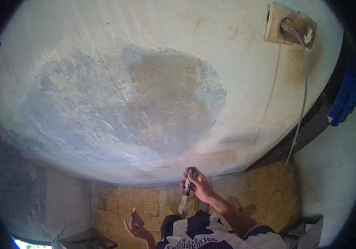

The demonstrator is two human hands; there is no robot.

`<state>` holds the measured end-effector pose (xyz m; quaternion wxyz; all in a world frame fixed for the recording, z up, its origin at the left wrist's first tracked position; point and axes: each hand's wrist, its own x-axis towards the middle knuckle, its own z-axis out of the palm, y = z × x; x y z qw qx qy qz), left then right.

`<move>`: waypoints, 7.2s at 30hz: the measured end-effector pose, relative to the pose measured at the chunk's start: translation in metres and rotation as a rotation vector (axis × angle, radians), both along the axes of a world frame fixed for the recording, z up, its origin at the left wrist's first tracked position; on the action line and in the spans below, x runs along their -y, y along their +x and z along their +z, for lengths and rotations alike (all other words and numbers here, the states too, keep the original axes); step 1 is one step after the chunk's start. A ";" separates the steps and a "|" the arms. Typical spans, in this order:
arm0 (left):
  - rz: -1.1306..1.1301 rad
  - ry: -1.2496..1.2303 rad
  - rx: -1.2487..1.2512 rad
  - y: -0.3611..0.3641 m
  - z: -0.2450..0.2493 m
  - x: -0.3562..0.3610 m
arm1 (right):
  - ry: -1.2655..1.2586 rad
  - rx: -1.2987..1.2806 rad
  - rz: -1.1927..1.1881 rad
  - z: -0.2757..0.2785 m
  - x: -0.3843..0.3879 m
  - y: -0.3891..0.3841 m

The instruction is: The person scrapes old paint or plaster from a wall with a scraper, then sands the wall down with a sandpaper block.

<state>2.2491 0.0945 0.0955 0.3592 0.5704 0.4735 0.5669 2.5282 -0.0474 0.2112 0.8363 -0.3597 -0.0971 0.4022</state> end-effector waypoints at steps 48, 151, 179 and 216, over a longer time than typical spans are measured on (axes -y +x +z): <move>-0.154 0.006 -0.007 0.027 0.043 -0.018 | 0.291 1.968 -0.247 0.029 -0.053 0.002; -0.497 0.030 0.019 -0.032 0.036 -0.077 | -0.443 0.251 -0.671 0.033 -0.069 -0.011; -0.559 0.023 0.000 0.011 0.037 -0.057 | -0.338 0.316 -0.620 0.086 -0.038 0.002; -0.371 1.826 -0.614 0.337 0.297 -0.089 | -0.267 0.355 -0.538 0.135 -0.031 -0.008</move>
